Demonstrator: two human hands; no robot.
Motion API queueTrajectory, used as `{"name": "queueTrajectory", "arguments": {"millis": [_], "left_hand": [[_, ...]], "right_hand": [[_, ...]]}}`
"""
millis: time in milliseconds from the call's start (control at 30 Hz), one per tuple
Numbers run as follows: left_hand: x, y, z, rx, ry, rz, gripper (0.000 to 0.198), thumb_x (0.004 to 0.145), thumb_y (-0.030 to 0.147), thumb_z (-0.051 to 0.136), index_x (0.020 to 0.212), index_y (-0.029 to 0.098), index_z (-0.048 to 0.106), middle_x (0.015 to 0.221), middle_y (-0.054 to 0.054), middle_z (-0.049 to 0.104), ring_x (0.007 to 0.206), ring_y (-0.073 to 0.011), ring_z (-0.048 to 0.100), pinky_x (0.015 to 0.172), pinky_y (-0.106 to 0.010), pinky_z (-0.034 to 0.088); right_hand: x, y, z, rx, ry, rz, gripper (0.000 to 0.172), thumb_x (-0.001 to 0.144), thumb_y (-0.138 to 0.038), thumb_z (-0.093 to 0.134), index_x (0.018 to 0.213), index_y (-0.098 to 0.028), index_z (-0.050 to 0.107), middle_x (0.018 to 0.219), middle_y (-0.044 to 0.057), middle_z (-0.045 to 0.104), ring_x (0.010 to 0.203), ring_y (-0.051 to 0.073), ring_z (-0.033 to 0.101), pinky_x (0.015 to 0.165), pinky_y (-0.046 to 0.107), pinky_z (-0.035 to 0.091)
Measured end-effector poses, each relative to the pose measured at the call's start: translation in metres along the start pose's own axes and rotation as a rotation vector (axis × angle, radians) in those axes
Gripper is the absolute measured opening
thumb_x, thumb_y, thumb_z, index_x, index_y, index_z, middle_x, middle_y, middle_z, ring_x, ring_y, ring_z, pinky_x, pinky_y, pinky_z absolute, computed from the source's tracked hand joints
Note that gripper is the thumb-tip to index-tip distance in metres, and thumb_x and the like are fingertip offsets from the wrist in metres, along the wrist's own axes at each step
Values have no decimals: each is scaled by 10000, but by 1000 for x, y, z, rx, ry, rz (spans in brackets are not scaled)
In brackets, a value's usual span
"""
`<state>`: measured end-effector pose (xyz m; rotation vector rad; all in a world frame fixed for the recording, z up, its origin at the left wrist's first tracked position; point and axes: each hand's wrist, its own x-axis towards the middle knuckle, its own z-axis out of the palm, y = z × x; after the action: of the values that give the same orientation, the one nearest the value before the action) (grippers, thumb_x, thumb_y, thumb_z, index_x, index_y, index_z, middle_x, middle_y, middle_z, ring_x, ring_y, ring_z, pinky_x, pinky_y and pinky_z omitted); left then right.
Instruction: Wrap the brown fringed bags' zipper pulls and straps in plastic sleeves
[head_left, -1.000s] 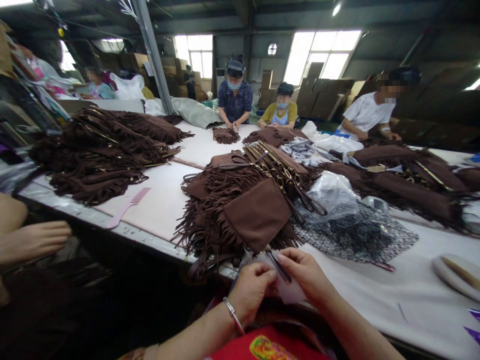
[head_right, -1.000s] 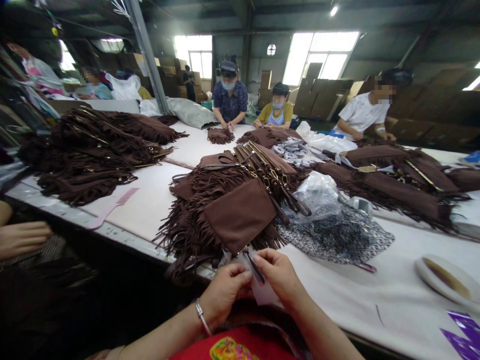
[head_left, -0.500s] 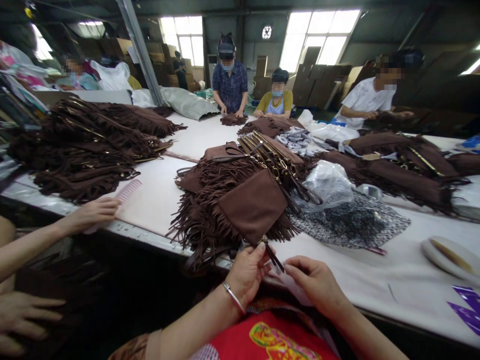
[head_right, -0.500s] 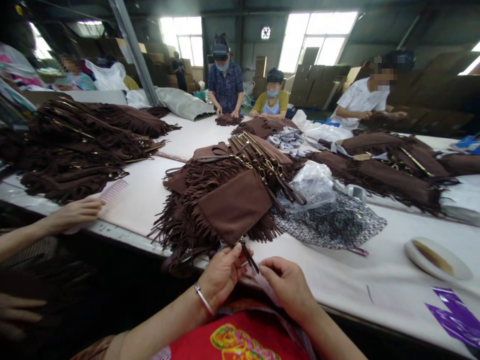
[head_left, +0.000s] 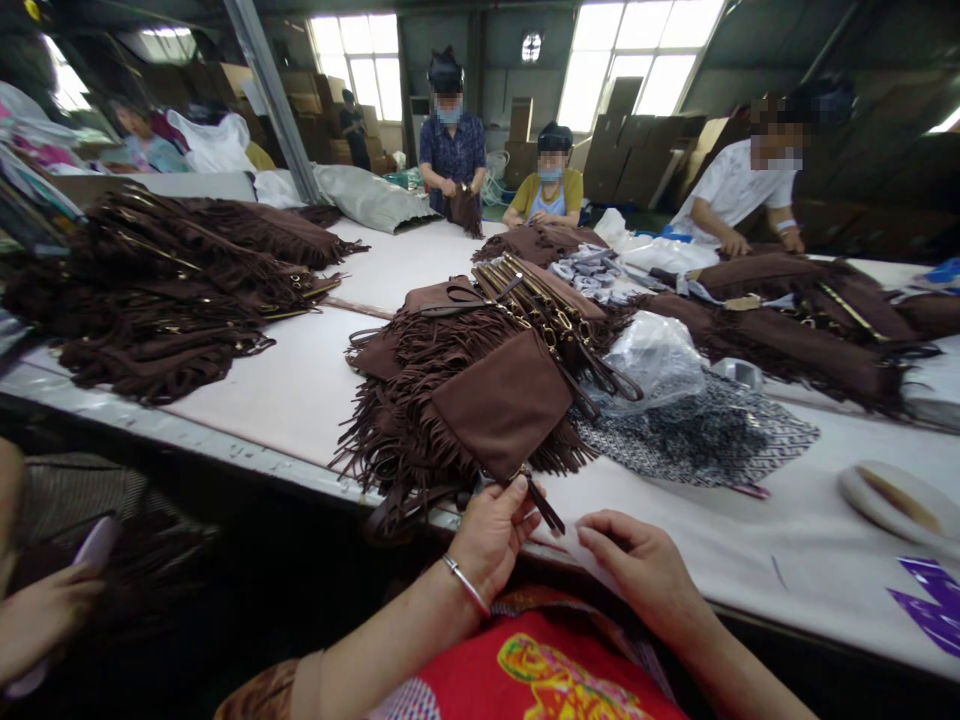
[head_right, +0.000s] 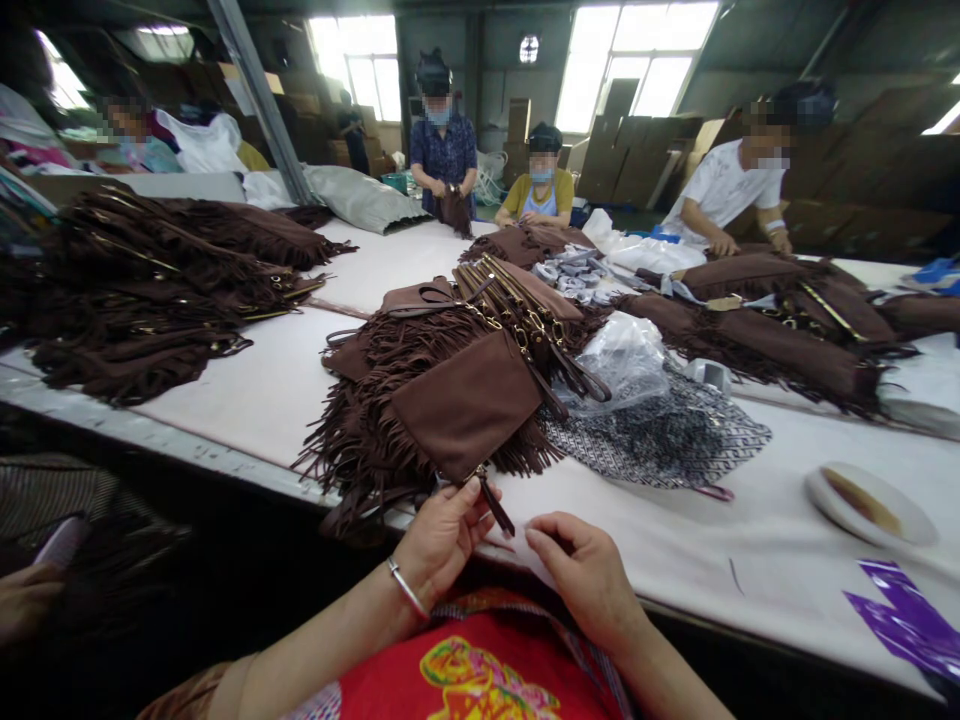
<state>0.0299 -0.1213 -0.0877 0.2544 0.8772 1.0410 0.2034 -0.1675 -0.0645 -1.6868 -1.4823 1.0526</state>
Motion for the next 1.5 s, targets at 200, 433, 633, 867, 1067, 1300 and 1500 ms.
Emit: {"name": "queueTrajectory", "arguments": {"millis": [200,433,633,867,1067,1300,1500], "left_hand": [[1,-1,0,-10,16,7,258,683,322,796,819,153,657,898,-65,704,793,-142,644,665,-238,508],[0,1,2,-19,17,9,248,683,307,795,818,155,655,870,-50,700,797,-139,641,650,-224,497],[0,1,4,-24,27,16,231,692,287,790,813,148,652,865,-58,697,782,-134,640,630,-211,492],[-1,1,5,-19,34,20,236,680,290,797,806,145,659,854,-53,701,760,-128,640,613,-206,491],[-1,1,8,-16,38,22,242,669,292,803,787,135,662,808,-44,698,669,-99,619,573,-187,475],[-2,3,9,-10,24,21,240,667,291,803,790,134,670,823,-49,698,699,-106,624,594,-192,482],[0,2,7,-10,17,1,250,670,305,797,809,144,666,844,-52,699,732,-122,627,595,-201,473]], "right_hand": [[-3,12,-4,-3,30,60,266,771,-449,617,800,-210,728,821,36,737,790,231,650,710,286,505],[-5,20,-6,27,19,112,297,759,-475,620,816,-203,723,788,34,727,724,212,625,644,274,484],[-7,19,-6,44,9,120,316,762,-487,615,824,-196,722,821,48,730,776,230,631,655,283,482],[-8,13,-5,65,3,129,325,760,-491,616,817,-191,728,816,52,732,777,229,630,679,283,484],[-4,10,1,103,0,113,329,776,-490,617,809,-181,723,788,38,716,761,204,607,690,268,458],[-2,8,6,185,-3,136,348,780,-500,621,805,-165,714,758,30,692,739,187,581,694,264,435],[15,2,15,217,38,108,326,767,-475,632,774,-157,706,712,25,677,683,170,561,639,256,415]]}}
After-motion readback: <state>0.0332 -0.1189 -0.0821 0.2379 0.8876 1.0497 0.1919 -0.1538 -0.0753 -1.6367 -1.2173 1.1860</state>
